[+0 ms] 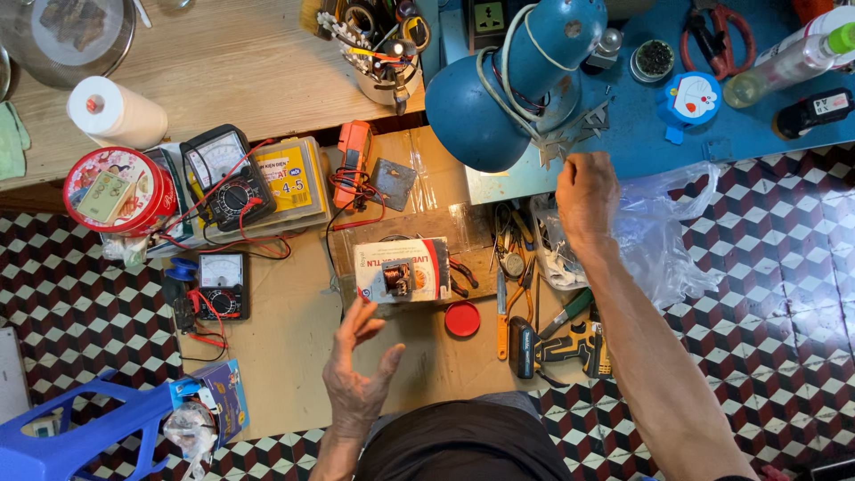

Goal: The person repeatedly picks small metal pieces from a plastic bag, places them onto a small electronic device on the table, and uses a caliper to measure the pieces. The person handles the device and pieces one at a time throughout the clip.

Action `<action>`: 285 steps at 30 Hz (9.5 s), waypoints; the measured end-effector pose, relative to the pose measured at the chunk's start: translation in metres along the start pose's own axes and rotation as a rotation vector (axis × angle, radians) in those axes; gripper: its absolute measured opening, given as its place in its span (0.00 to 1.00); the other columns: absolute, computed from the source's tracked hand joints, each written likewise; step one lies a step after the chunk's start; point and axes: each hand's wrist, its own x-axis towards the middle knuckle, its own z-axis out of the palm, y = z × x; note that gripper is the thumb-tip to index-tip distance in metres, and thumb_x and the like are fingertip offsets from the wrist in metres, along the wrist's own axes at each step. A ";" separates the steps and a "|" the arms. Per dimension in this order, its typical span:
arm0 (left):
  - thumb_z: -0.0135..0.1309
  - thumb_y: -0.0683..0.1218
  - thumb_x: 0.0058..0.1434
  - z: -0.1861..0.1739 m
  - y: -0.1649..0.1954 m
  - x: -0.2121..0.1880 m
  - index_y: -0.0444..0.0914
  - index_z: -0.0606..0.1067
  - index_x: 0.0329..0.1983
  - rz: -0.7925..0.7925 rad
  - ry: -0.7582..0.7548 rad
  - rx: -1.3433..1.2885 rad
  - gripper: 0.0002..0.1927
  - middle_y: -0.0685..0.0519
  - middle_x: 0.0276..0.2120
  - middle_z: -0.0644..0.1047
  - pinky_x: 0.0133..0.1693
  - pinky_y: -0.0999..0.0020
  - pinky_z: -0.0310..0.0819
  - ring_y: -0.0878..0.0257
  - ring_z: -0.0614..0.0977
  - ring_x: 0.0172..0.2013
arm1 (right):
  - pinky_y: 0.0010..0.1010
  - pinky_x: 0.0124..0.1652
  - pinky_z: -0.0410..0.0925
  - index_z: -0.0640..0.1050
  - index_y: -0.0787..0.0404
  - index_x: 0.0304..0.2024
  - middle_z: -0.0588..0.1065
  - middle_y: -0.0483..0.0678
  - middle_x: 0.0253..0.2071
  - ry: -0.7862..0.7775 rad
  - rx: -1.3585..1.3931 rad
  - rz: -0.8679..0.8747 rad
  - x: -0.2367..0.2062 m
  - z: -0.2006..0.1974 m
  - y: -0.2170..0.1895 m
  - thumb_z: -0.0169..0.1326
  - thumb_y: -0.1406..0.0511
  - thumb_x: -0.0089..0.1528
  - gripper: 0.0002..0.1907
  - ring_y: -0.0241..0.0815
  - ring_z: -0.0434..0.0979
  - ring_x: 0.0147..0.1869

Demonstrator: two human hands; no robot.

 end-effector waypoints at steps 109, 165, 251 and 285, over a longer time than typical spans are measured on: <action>0.57 0.45 0.67 0.107 0.003 -0.018 0.31 0.77 0.52 -0.514 -0.339 -0.859 0.15 0.48 0.41 0.83 0.43 0.75 0.81 0.67 0.85 0.40 | 0.23 0.28 0.70 0.77 0.63 0.43 0.79 0.47 0.35 -0.129 0.134 -0.142 -0.194 -0.150 -0.120 0.59 0.71 0.69 0.03 0.32 0.77 0.31; 0.59 0.49 0.65 0.081 0.036 0.010 0.38 0.80 0.49 -0.343 -0.252 -0.648 0.13 0.53 0.41 0.84 0.46 0.73 0.83 0.67 0.86 0.42 | 0.33 0.39 0.72 0.80 0.66 0.48 0.79 0.53 0.41 -0.102 0.228 -0.301 -0.067 -0.082 -0.131 0.57 0.73 0.68 0.06 0.45 0.79 0.39; 0.61 0.45 0.65 0.078 0.011 -0.005 0.43 0.83 0.48 -0.110 -0.221 -0.456 0.09 0.55 0.41 0.83 0.43 0.73 0.80 0.68 0.84 0.40 | 0.28 0.46 0.73 0.80 0.66 0.47 0.79 0.48 0.40 -0.522 1.305 0.816 -0.161 -0.113 -0.123 0.59 0.67 0.65 0.10 0.38 0.80 0.43; 0.63 0.46 0.62 0.087 -0.036 0.001 0.36 0.81 0.46 -0.272 -0.573 -0.643 0.12 0.52 0.40 0.83 0.45 0.72 0.83 0.67 0.85 0.41 | 0.23 0.40 0.74 0.79 0.70 0.46 0.79 0.51 0.37 -0.745 1.261 0.931 -0.155 -0.088 -0.111 0.57 0.69 0.64 0.10 0.38 0.80 0.39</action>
